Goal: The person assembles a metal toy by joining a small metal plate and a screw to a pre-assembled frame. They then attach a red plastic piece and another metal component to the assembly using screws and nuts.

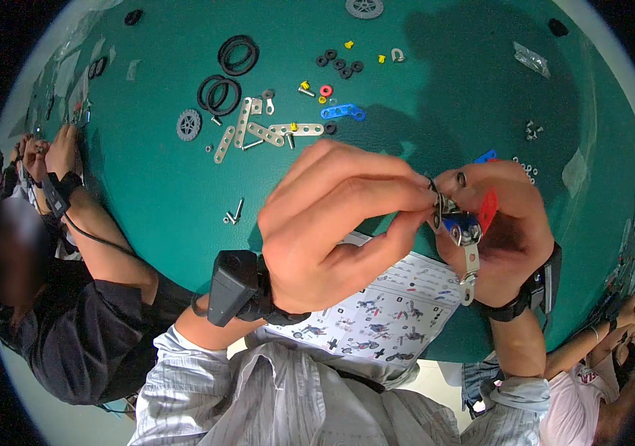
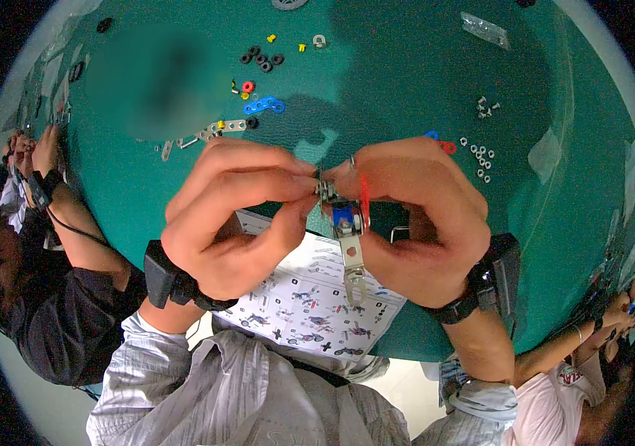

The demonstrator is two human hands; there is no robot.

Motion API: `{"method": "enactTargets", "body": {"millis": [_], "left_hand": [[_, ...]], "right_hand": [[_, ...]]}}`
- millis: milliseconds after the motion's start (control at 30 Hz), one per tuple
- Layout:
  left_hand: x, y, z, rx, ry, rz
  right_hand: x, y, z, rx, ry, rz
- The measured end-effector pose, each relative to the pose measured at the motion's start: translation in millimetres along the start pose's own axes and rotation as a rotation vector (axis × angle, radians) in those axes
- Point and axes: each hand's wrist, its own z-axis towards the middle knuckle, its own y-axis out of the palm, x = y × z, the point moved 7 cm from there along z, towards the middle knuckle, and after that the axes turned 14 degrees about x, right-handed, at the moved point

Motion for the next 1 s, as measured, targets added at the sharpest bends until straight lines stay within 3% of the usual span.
{"method": "enactTargets", "body": {"millis": [800,1000], "left_hand": [[-1,6,1,-0.101,-0.007,-0.047],[-8,10,-2,-0.115,-0.135,-0.119]], "right_hand": [[-8,-7,0,-0.059,-0.205,-0.109],[-13,-5,1,-0.068,-0.243,-0.143]]}}
